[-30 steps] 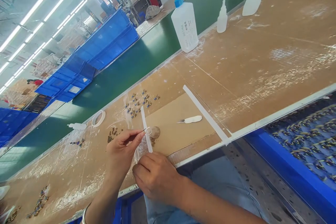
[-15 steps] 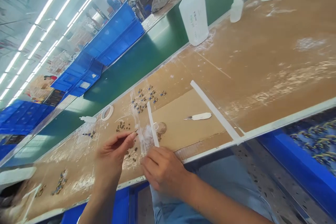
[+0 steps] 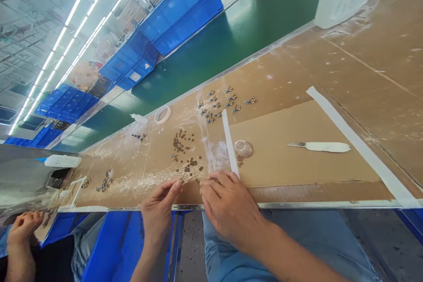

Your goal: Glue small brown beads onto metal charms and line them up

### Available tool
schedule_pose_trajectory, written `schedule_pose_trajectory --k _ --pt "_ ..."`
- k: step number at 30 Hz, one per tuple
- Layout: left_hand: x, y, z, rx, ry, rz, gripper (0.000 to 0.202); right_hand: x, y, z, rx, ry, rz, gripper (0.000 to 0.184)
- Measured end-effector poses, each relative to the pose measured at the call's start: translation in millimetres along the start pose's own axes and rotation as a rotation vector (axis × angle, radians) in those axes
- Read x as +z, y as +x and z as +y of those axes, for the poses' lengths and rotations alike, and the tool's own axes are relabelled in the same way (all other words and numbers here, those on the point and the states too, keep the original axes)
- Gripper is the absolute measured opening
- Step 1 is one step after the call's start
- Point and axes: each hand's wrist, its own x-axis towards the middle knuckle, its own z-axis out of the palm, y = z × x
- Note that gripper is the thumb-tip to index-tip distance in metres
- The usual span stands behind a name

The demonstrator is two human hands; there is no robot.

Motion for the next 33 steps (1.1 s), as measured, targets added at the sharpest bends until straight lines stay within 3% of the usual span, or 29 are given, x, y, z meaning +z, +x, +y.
schedule_pose_trajectory --k 7,16,33 --pt "2.5 16.1 -11.9 0.028 -0.015 -0.044 0.016 19.2 12.0 -6.0 0.011 -0.059 -0.055 0.013" --pt "1.8 16.0 -17.7 -0.021 -0.074 -0.006 0.017 31.2 19.4 -8.4 -0.040 -0.144 -0.110 0.013" --pt "4.4 20.5 -10.0 0.078 0.101 -0.103 0.012 27.1 16.0 -6.2 0.019 -0.149 -0.073 0.014"
